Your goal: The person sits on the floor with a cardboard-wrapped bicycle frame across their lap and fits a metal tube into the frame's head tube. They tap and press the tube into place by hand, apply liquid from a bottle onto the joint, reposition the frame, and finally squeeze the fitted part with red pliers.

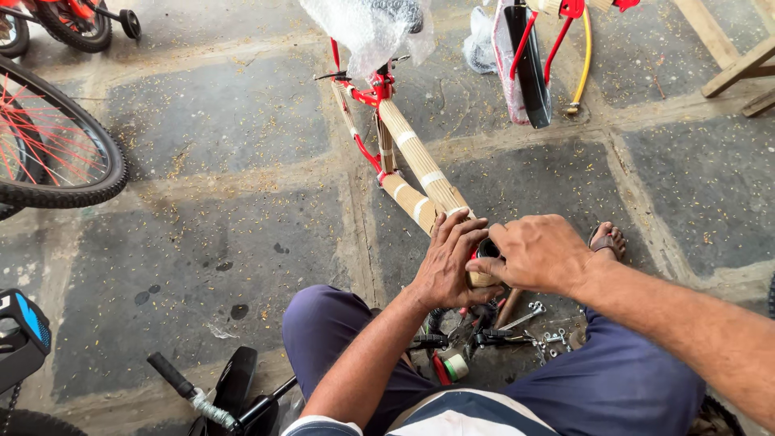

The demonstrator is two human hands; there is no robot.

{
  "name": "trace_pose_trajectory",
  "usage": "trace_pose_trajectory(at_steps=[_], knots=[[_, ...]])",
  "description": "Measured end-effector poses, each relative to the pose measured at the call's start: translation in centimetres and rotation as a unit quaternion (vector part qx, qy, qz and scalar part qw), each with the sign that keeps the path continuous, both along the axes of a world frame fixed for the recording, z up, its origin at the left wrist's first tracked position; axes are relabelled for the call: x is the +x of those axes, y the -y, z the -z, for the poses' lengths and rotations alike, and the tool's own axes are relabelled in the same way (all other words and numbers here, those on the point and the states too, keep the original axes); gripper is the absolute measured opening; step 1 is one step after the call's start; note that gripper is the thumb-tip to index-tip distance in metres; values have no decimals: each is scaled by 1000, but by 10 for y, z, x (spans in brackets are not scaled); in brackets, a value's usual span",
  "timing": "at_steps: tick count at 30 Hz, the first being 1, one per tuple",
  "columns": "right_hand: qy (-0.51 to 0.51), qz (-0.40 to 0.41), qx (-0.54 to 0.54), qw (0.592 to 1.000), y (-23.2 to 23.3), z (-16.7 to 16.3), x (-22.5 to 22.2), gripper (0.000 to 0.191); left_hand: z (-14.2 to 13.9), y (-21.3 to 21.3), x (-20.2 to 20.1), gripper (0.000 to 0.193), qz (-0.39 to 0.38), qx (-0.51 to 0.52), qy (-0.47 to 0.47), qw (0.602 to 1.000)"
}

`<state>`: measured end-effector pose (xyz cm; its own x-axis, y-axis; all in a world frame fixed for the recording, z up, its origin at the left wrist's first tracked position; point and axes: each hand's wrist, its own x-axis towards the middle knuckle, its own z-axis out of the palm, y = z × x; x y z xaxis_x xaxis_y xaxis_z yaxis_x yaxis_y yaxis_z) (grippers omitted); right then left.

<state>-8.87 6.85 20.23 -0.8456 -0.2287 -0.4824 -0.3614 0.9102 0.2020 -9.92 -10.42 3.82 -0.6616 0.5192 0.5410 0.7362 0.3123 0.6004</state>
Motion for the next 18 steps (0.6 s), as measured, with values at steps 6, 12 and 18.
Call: trace_pose_trajectory(at_steps=[6, 12, 18], knots=[[-46, -155, -200, 966, 1, -7, 1, 53, -1, 0, -1, 100, -7, 2, -8, 1000], [-66, -157, -210, 963, 1, -5, 0, 66, 1, 0, -2, 100, -3, 2, -13, 1000], [-15, -85, 25, 996, 0, 3, 1, 54, 3, -1, -1, 97, -5, 8, -6, 1000]])
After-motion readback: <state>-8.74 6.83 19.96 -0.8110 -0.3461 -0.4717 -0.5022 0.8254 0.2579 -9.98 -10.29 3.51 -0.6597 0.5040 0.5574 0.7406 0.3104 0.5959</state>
